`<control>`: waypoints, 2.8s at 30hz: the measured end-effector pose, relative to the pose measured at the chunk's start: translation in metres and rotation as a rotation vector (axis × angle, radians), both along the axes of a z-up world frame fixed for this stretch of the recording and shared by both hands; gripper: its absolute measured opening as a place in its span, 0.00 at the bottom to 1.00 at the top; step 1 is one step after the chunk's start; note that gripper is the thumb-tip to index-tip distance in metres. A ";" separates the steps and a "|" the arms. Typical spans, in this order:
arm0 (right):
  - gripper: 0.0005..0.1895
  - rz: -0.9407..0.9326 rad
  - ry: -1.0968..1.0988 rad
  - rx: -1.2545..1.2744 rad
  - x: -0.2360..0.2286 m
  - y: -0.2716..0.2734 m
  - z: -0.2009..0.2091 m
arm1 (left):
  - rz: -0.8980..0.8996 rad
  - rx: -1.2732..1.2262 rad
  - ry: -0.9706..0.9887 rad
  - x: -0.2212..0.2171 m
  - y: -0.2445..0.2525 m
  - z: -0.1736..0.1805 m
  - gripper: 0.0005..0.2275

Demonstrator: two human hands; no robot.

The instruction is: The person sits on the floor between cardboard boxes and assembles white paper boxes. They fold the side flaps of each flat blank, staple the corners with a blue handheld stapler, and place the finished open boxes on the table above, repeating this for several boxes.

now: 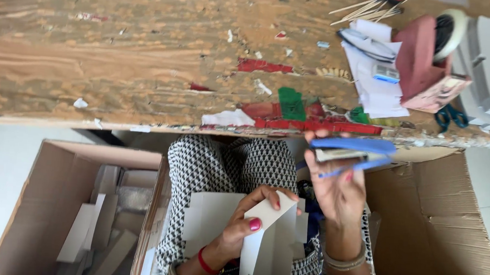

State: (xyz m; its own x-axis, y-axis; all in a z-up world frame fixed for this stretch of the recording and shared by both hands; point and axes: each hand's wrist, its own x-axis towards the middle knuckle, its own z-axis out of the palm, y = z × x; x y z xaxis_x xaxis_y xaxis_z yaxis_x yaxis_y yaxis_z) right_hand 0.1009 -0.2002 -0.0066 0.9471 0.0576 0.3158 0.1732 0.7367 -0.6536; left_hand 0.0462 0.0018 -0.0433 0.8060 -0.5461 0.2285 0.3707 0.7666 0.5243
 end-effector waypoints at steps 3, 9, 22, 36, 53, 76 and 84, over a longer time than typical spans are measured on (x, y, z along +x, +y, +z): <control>0.34 -0.177 -0.275 -0.355 -0.050 0.005 -0.008 | -0.028 -0.014 0.033 -0.003 -0.005 -0.001 0.24; 0.34 -0.380 -0.788 -0.862 -0.078 0.022 0.001 | 0.008 0.127 -0.136 -0.017 -0.015 -0.021 0.27; 0.29 -0.402 -0.588 -0.804 -0.069 0.012 0.010 | -0.021 0.059 -0.016 -0.014 -0.012 0.012 0.43; 0.36 0.389 -0.296 -0.536 -0.005 -0.014 0.031 | 0.117 0.296 -0.074 -0.016 0.005 -0.035 0.29; 0.48 -0.141 -0.205 -0.399 0.031 0.050 -0.001 | 1.453 0.948 -0.659 -0.006 0.016 -0.014 0.43; 0.25 -0.179 -0.178 -0.465 -0.095 0.058 -0.126 | 0.752 0.678 -0.410 -0.047 0.009 -0.160 0.20; 0.19 -0.331 0.012 -0.253 -0.090 0.081 -0.045 | 0.903 0.573 -0.386 -0.051 -0.011 -0.036 0.22</control>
